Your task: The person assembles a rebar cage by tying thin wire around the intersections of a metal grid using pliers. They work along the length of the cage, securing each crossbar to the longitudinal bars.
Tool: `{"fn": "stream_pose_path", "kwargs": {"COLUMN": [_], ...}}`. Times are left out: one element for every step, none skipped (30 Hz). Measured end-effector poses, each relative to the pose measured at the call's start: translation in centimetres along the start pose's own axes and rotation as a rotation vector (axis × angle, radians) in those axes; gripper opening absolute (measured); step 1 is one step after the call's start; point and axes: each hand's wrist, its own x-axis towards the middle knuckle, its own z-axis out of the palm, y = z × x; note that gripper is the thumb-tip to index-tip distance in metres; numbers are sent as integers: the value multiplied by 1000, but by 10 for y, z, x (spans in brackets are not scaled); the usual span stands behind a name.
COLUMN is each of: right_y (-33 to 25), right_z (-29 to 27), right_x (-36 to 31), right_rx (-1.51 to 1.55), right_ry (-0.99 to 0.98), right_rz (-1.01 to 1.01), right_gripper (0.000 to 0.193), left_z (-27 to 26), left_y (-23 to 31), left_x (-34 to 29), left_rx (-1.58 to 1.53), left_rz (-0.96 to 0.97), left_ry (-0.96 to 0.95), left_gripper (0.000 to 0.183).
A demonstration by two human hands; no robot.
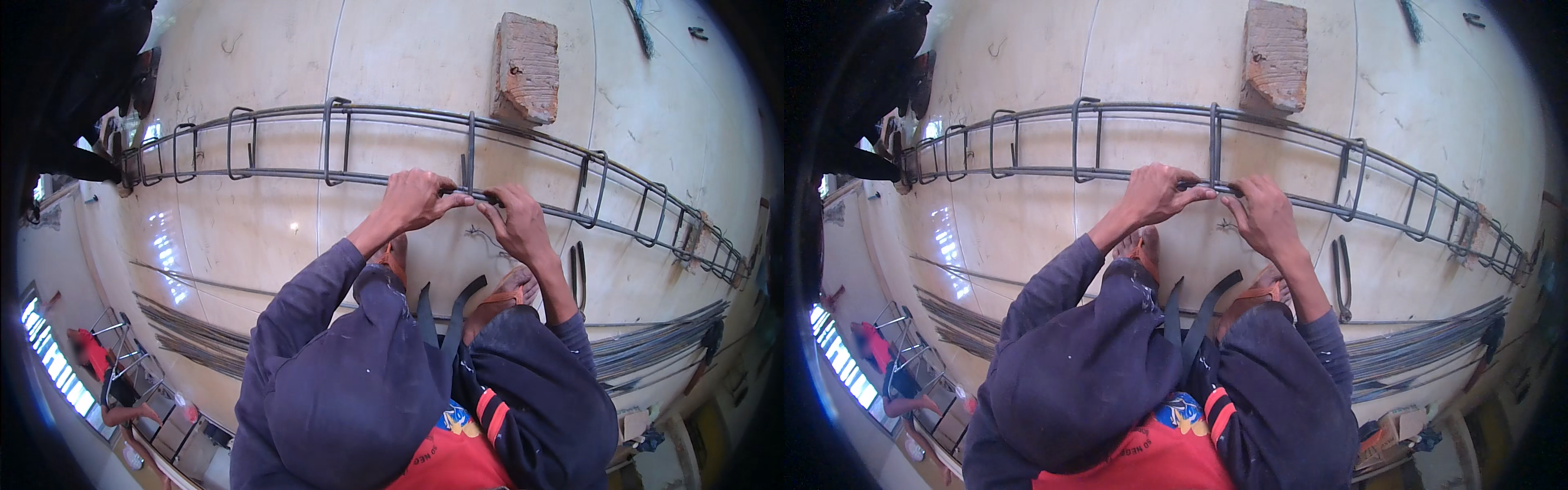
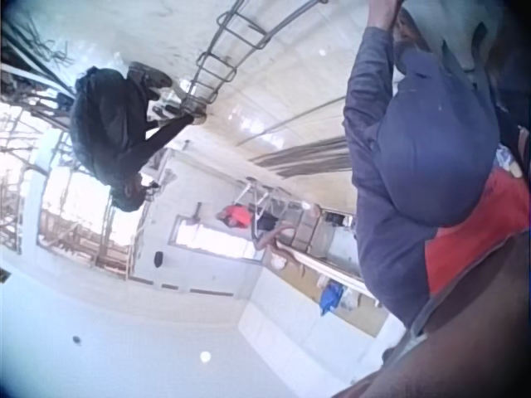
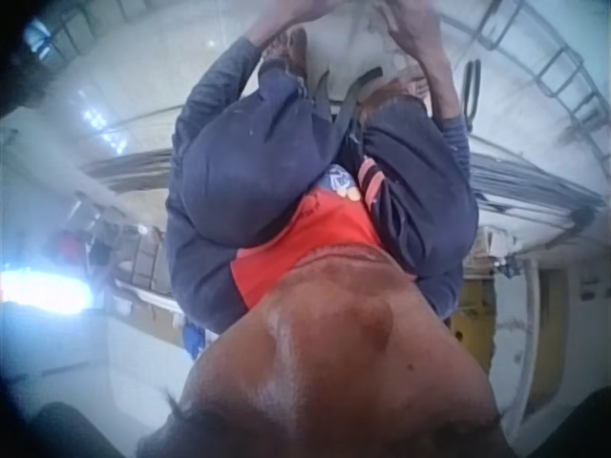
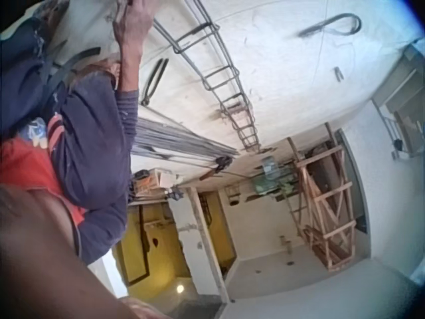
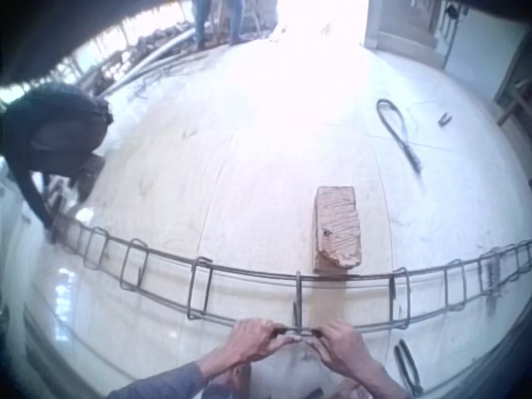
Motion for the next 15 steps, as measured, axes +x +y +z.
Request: {"fn": "stream_pose_path", "kwargs": {"right_y": [0, 0, -1, -2, -3, -4, -6, -9, -12, -14, -14, -14, -13, -13, -11], "right_z": [-2, -3, -4, -5, -6, -7, -7, -7, -8, -9, -8, -6, -4, -5, -6], "right_x": [0, 2, 4, 6, 8, 9, 10, 11, 12, 12, 11, 10, 8, 8, 9], "right_rx": [47, 71, 94, 120, 84, 48, 15, -20, -55, -94, -87, -80, -73, -74, -76], "right_ry": [-12, 3, 17, 30, 17, 4, -9, -76, -143, -212, -172, -133, -97, -105, -114], "right_rz": [10, 44, 77, 109, 123, 137, 151, 152, 153, 154, 153, 152, 153, 166, 178], "right_gripper": [20, 22, 24, 26, 26, 27, 29, 29, 31, 33, 34, 35, 36, 35, 34], "left_z": [0, 0, -1, -2, -3, -5, -6, -5, -2, -1, -1, -2, -2, 0, 2], "left_y": [1, 2, 2, 4, 6, 8, 9, 7, 4, 4, 5, 7, 8, 7, 6], "left_x": [0, 1, 2, 2, 2, 2, 2, 1, 1, 2, 2, 3, 3, 4, 6], "left_rx": [1, 10, 19, 30, 33, 36, 42, 49, 57, 60, 79, 97, 113, 112, 111], "left_rz": [-15, -27, -40, -55, -60, -65, -73, -49, -26, -3, 7, 16, 23, 37, 51], "left_ry": [-9, -26, -43, -59, -58, -58, -59, -27, 5, 38, 41, 44, 44, 56, 68], "left_gripper": [56, 55, 53, 51, 51, 51, 51, 51, 51, 51, 51, 50, 50, 50, 50]}}
